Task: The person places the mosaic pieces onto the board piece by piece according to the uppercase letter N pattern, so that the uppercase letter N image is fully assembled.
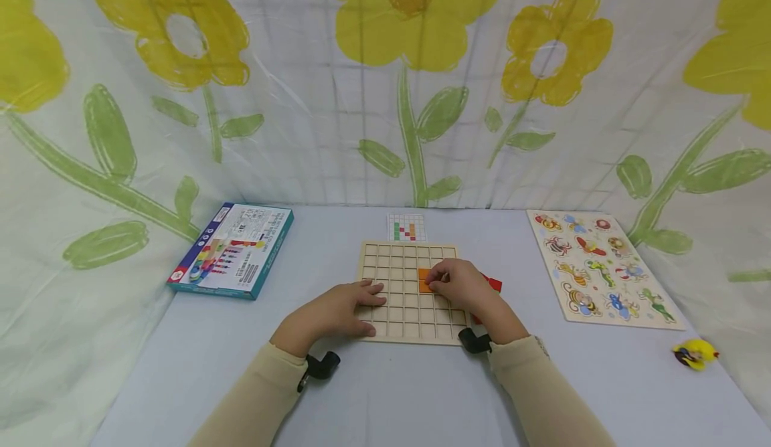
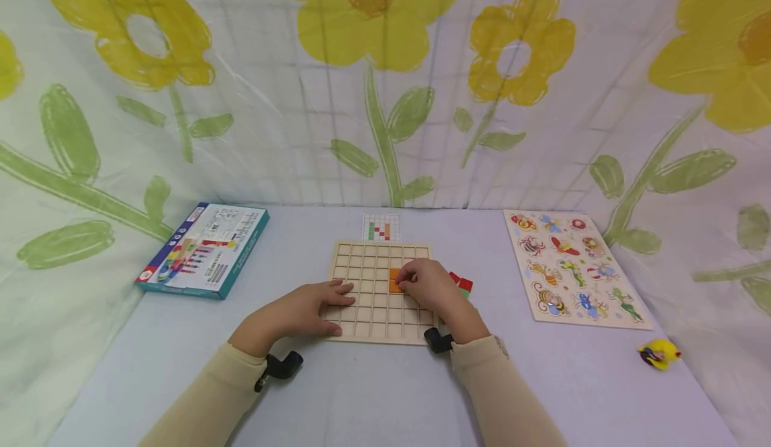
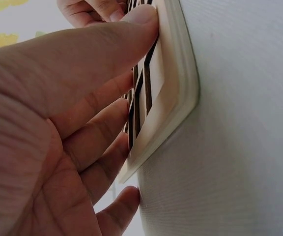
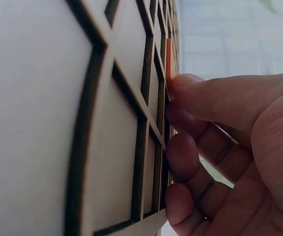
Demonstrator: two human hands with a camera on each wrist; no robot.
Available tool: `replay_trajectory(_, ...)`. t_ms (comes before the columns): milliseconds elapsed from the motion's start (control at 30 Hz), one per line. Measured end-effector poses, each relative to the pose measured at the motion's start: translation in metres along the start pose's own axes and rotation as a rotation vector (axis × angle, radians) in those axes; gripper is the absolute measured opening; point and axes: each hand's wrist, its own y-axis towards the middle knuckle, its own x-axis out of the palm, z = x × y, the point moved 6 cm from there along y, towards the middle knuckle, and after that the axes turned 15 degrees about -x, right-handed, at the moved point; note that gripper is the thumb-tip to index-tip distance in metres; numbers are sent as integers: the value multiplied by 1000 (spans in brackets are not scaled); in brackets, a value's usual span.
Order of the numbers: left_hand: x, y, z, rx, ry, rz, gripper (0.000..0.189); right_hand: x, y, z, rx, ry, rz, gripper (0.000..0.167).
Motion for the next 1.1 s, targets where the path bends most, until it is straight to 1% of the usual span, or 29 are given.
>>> replay_trajectory(133,0,0,0,5,-3,0,62,0,0,0,1,-7,2,9)
replay_trajectory(267,-1,0,0,5,-6,3,61,-4,0,1,-24,-5,1,9)
replay_trajectory(400,-1,-1,1,7,-18,3,61,-24,-5,11,-12,-15,45,10)
replay_trajectory(500,-1,-1,2,8,-29,-2,61,-45,-13,26,42,-26,75,14)
replay_trajectory(567,-1,-1,1,8,-30,-3,61,-55,-19,35,72,-44,51,16)
replay_trajectory(633,-1,-1,1,7,-22,2,61,-61,-24,43,82,-59,-1,18)
replay_trajectory(733,-1,-1,1,5,-15,10,60,-62,-28,49,67,-57,-92,22)
replay_trajectory(800,-1,-1,1,3,-13,12,60,-60,-29,51,51,-44,-129,23)
replay_trajectory(933,-1,-1,1,2,-26,4,60,-56,-28,51,31,-38,-146,22)
replay_trajectory(1100,-1,-2,2,18,-48,-6,59,-53,-26,50,18,-49,-135,17)
